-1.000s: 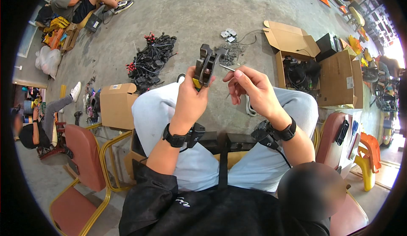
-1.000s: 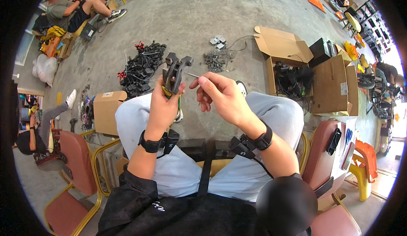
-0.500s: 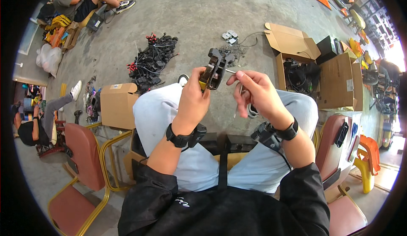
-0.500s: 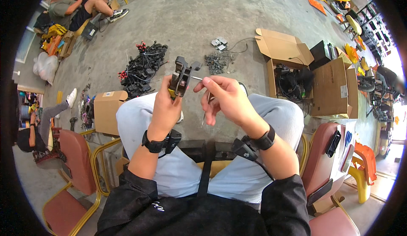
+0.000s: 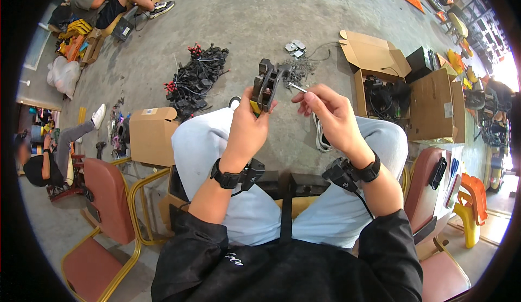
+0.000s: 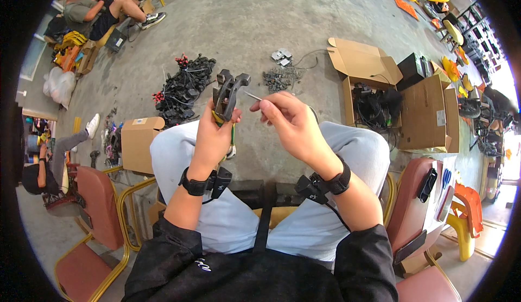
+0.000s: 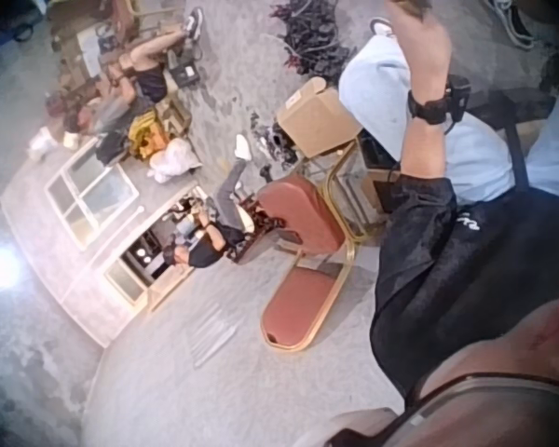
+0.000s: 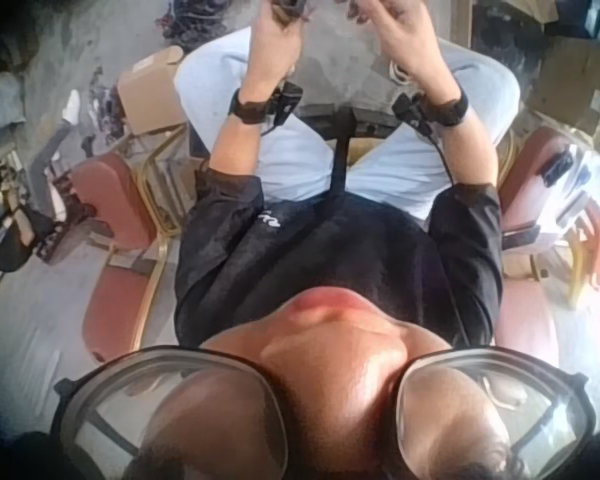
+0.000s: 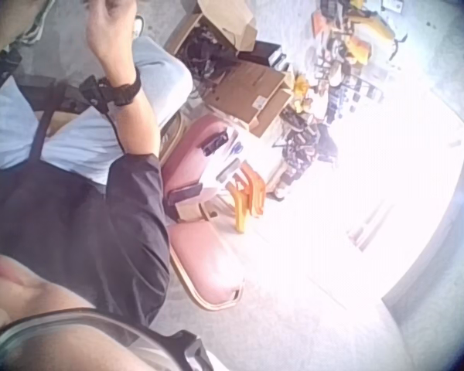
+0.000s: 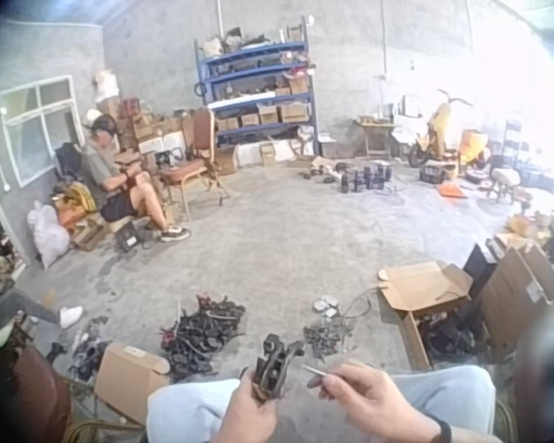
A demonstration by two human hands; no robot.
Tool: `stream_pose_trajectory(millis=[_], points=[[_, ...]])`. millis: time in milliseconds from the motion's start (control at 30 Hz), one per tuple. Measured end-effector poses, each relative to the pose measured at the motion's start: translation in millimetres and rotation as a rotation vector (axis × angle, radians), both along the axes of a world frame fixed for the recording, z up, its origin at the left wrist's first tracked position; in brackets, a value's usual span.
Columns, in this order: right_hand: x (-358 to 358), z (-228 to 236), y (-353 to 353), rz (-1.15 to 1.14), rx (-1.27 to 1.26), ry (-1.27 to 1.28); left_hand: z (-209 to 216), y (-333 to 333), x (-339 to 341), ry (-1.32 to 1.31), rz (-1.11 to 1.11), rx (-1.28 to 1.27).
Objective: The person is assembling small electronic and mechanical parts, using tools like wire cutters and an Allen key, and organizing components with zip ties.
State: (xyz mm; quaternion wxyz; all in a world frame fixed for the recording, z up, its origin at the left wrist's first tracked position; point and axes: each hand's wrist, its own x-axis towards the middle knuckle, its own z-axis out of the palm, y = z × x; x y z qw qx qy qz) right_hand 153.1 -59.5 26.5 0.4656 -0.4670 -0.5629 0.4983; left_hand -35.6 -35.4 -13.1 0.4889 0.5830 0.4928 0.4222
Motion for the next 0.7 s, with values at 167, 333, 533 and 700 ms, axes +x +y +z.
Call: stream_pose_trajectory(millis=[167, 333, 533, 700], points=[[-5, 8, -3, 0.097, -0.236, 0.24, 6, -3, 2, 0.053, -0.005, 0.083], [-5, 13, -2, 0.157, -0.344, 0.34, 14, -4, 2, 0.093, -0.011, 0.086], [-1, 18, -1, 0.167, -0.428, 0.415, 5, -2, 1, 0.167, -0.016, 0.213], [5, 14, -1, 0.236, -0.583, 0.648, -3, -2, 3, 0.131, -0.002, 0.223]])
